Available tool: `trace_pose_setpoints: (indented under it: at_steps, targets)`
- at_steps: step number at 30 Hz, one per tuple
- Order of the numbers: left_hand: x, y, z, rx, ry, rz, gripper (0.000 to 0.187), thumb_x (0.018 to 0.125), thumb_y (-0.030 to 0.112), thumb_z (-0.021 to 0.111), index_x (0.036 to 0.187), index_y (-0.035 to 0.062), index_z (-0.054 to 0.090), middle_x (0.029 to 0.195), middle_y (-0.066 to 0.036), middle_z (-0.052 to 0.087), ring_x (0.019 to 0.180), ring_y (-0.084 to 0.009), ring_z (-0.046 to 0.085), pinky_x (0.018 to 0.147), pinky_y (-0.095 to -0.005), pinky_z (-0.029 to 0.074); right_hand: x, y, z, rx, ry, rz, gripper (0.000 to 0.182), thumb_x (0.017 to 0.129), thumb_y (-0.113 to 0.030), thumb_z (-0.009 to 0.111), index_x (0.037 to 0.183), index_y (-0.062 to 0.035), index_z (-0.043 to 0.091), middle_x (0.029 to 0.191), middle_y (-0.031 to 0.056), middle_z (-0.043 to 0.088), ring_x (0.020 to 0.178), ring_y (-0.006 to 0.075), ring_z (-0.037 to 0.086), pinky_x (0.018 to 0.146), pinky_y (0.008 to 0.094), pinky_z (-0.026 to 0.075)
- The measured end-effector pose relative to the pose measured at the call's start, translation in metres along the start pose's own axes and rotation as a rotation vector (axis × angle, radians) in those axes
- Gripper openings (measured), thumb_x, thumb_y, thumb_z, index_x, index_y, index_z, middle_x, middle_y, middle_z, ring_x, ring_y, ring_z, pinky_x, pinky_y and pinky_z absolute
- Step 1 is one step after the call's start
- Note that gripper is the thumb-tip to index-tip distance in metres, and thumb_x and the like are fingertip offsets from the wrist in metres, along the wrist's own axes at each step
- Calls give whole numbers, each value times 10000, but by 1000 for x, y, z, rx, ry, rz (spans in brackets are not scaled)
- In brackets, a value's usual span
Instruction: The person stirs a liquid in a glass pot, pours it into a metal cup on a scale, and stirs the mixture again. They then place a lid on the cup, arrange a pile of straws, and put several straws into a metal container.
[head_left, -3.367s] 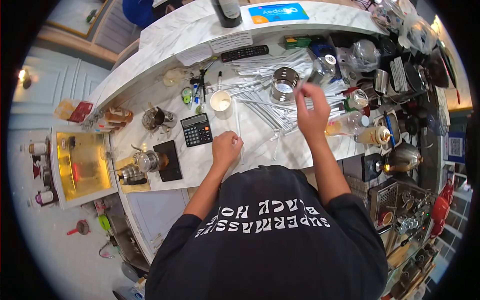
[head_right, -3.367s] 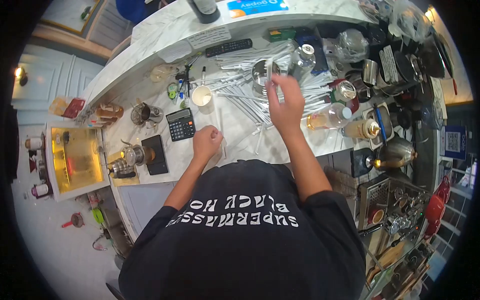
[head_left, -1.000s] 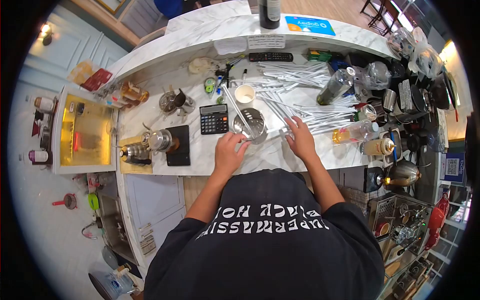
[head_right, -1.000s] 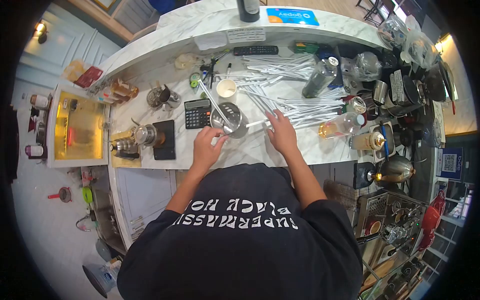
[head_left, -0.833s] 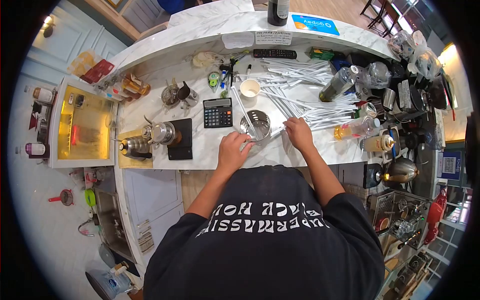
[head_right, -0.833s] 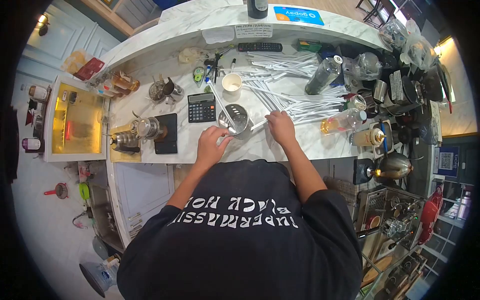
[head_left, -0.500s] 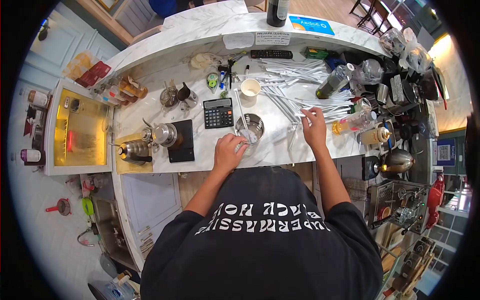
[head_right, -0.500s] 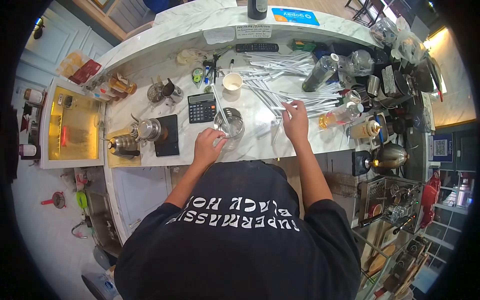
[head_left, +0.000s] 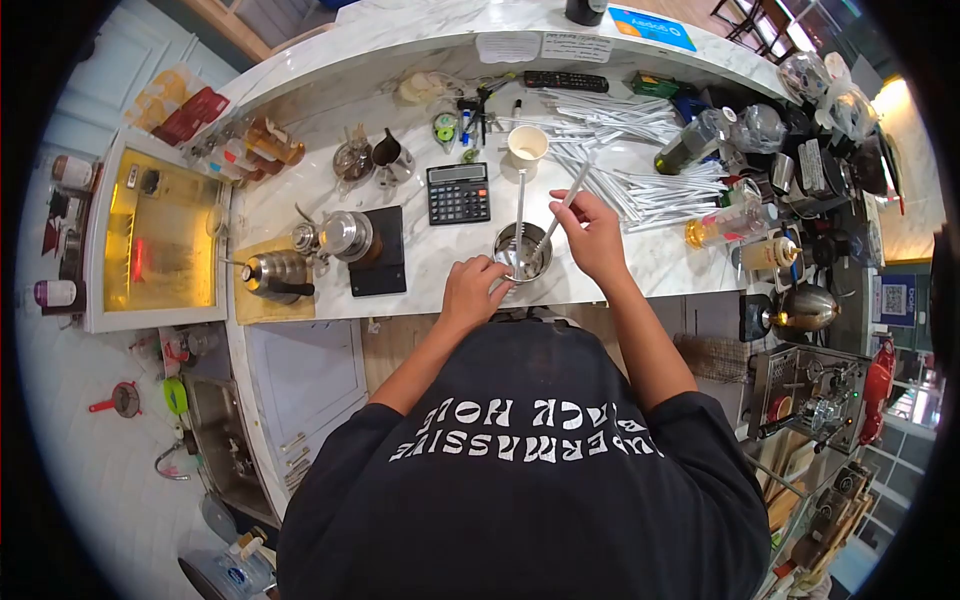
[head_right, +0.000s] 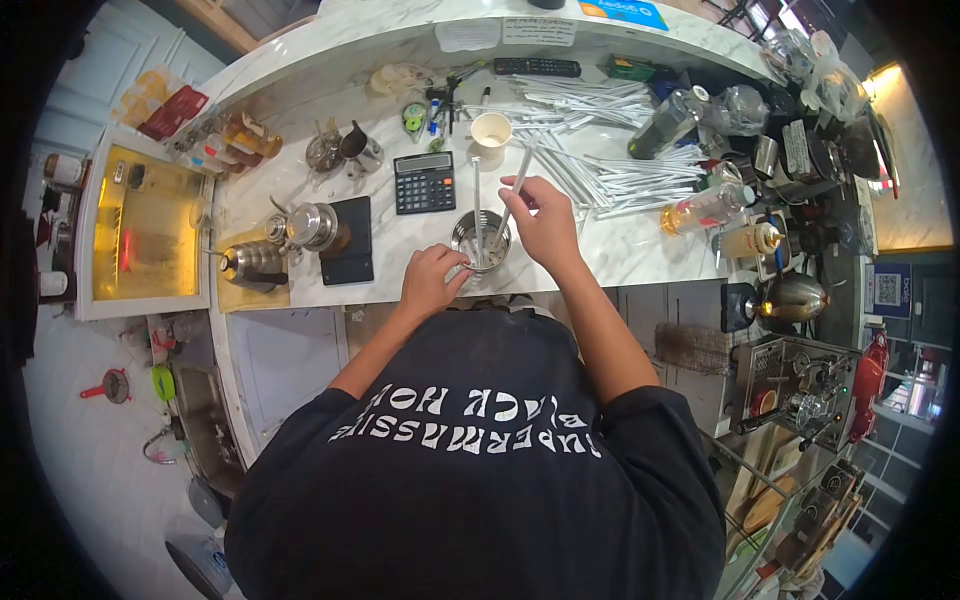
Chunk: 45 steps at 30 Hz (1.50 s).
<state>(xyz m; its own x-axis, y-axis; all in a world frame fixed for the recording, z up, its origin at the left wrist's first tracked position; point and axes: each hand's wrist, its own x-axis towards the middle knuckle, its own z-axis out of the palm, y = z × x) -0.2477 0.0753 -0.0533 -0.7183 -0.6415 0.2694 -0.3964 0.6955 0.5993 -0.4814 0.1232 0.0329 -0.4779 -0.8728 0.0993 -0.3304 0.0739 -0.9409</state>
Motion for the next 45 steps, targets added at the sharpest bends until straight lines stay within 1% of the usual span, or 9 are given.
trace_pose_setpoints:
  at_steps: [5, 7, 10, 15, 17, 21, 25, 31, 45]
  targets:
    - [-12, -6, -8, -4, 1, -11, 317, 831, 237, 839, 1112, 132, 736, 960, -54, 680, 906, -264, 663, 782, -417, 474, -10, 38, 30, -118, -76, 53, 308, 926, -189, 774, 1172, -5, 750, 865, 112, 719, 751, 184, 653, 748, 340, 542]
    - [-13, -2, -15, -71, 40, -87, 522, 823, 228, 846, 1303, 127, 665, 1012, -69, 667, 876, -242, 656, 788, -402, 490, -14, 44, 32, -90, -80, 69, 323, 923, -194, 778, 1178, 2, 746, 869, 117, 723, 758, 191, 660, 755, 340, 546]
    - [-12, 4, -25, -120, 63, -190, 687, 821, 220, 854, 1433, 111, 561, 1057, -91, 649, 851, -229, 645, 787, -388, 516, -18, 45, 35, -59, -73, 114, 352, 914, -208, 787, 1187, 8, 739, 889, 127, 729, 775, 205, 673, 765, 342, 553]
    - [-7, 1, -19, -207, 64, -257, 672, 850, 236, 838, 1442, 106, 547, 1081, -95, 647, 837, -228, 650, 778, -396, 526, -10, 48, 38, -124, -43, 44, 398, 893, -245, 805, 1200, 0, 737, 935, 137, 734, 822, 222, 685, 783, 358, 559]
    - [-8, 2, -16, -239, 58, -271, 665, 852, 222, 837, 1439, 100, 548, 1086, -97, 649, 839, -226, 652, 770, -390, 536, -2, 50, 42, -207, -69, -83, 419, 887, -252, 831, 1222, -22, 731, 910, 80, 722, 840, 171, 657, 794, 335, 542]
    - [-9, -1, -12, -310, 56, -339, 654, 852, 222, 843, 1424, 83, 558, 1094, -98, 657, 836, -215, 661, 761, -371, 553, 14, 48, 51, -174, -181, 108, 514, 884, -336, 809, 1263, -1, 719, 1022, 156, 771, 951, 249, 714, 838, 376, 570]
    - [-10, -5, -10, -355, 42, -390, 622, 853, 248, 850, 1387, 69, 587, 1084, -98, 669, 831, -208, 665, 768, -362, 560, 24, 46, 55, -62, -254, 267, 436, 895, -339, 801, 1130, 27, 769, 910, 139, 784, 804, 208, 724, 787, 342, 564]
    - [-15, -11, -8, -384, 45, -413, 587, 861, 273, 848, 1355, 63, 610, 1056, -97, 676, 833, -202, 663, 767, -357, 560, 23, 58, 61, 96, -232, 291, 371, 899, -285, 804, 1114, 16, 776, 866, 95, 771, 763, 136, 685, 726, 315, 540]
    - [-11, -15, -6, -451, 15, -449, 528, 881, 248, 830, 1331, 57, 631, 1044, -101, 680, 823, -189, 663, 766, -341, 557, 19, 59, 62, 132, -242, 325, 396, 907, -263, 804, 1173, 26, 750, 990, 127, 782, 845, 148, 704, 778, 310, 550]
